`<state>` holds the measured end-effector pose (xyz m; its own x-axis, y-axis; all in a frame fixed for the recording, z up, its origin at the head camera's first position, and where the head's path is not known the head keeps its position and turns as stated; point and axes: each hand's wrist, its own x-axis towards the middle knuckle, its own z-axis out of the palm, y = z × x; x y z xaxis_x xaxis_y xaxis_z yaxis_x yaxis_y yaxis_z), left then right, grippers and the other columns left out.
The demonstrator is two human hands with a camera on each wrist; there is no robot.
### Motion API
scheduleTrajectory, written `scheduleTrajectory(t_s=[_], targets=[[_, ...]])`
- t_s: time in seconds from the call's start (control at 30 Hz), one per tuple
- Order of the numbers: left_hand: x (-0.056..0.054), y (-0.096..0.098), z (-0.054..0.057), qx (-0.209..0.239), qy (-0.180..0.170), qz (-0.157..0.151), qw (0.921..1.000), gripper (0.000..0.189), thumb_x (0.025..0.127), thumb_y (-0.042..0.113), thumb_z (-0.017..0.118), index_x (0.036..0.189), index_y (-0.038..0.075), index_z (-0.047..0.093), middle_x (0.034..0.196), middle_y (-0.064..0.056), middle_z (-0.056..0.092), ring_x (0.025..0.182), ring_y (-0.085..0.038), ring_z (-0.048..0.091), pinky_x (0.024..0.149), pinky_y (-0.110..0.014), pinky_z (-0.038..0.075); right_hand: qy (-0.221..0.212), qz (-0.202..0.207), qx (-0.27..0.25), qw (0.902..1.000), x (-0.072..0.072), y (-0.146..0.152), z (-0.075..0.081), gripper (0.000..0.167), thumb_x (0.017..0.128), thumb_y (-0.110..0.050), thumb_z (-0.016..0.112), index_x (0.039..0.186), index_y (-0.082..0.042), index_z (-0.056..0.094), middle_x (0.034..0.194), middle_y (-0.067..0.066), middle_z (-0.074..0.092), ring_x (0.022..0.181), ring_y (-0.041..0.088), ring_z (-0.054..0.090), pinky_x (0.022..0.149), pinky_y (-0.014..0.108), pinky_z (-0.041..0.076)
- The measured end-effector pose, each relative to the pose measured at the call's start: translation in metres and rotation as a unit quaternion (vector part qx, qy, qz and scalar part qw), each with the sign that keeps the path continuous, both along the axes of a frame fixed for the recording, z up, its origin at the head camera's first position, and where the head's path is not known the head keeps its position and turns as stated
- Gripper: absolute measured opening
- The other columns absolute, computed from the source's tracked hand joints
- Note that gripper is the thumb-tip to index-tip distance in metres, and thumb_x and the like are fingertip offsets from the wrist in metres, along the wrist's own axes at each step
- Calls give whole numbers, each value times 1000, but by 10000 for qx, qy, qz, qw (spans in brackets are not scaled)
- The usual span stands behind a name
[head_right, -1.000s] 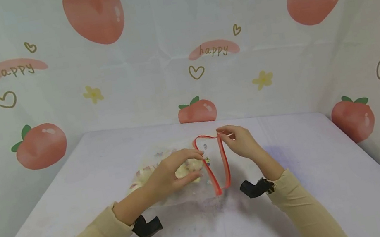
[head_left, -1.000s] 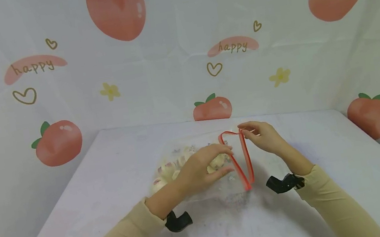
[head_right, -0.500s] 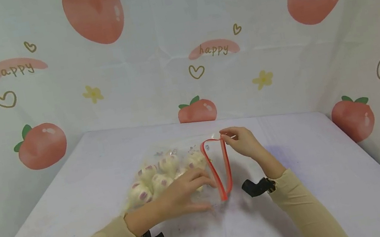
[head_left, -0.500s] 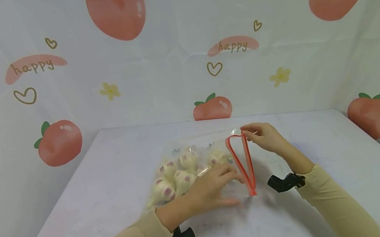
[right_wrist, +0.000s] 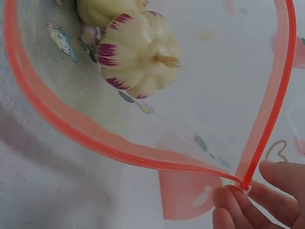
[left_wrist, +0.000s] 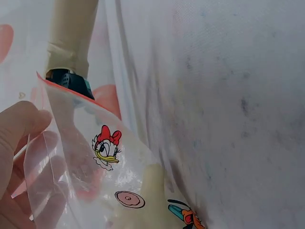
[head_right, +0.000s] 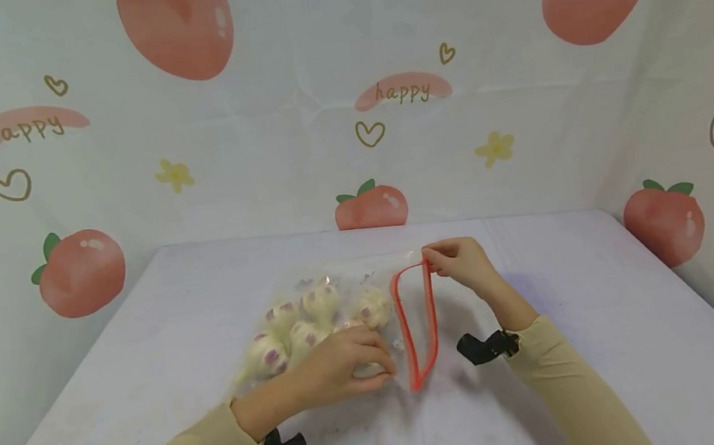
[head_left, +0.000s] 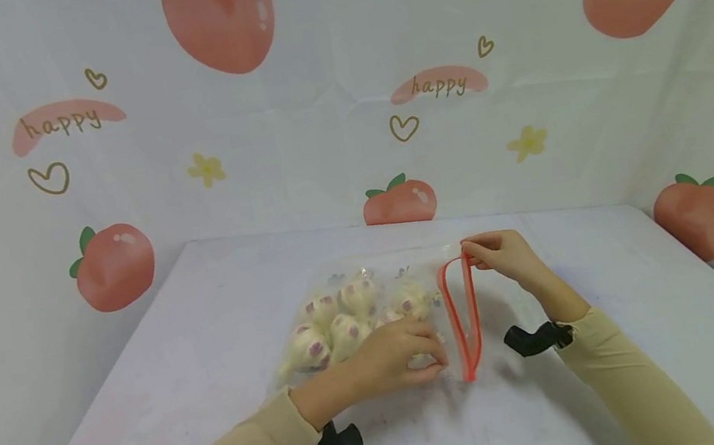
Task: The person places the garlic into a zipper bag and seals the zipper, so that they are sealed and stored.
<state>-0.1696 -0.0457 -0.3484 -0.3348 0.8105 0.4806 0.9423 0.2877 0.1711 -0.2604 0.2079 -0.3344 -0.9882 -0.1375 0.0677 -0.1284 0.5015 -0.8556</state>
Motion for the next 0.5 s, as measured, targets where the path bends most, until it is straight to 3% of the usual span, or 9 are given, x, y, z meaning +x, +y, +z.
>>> scheduleTrajectory(t_s=[0.23, 0.5], targets=[[-5, -8, -1, -440, -109, 73, 9989, 3, 83, 16, 67, 83, 18, 70, 84, 7, 64, 80, -5, 58, 77, -11, 45, -57, -276, -489, 9984, -4, 7, -5, 47, 90, -23, 62, 123, 9, 55, 96, 4, 70, 71, -9, 62, 71, 18, 55], [-13, -17, -6, -558, -377, 88, 9977, 5, 81, 13, 68, 84, 18, 70, 85, 6, 64, 83, -6, 59, 79, -13, 46, -196, -360, -936, 9948, -7, 14, -11, 46, 89, -11, 61, 125, 15, 50, 79, -12, 63, 68, -8, 62, 69, 15, 54]])
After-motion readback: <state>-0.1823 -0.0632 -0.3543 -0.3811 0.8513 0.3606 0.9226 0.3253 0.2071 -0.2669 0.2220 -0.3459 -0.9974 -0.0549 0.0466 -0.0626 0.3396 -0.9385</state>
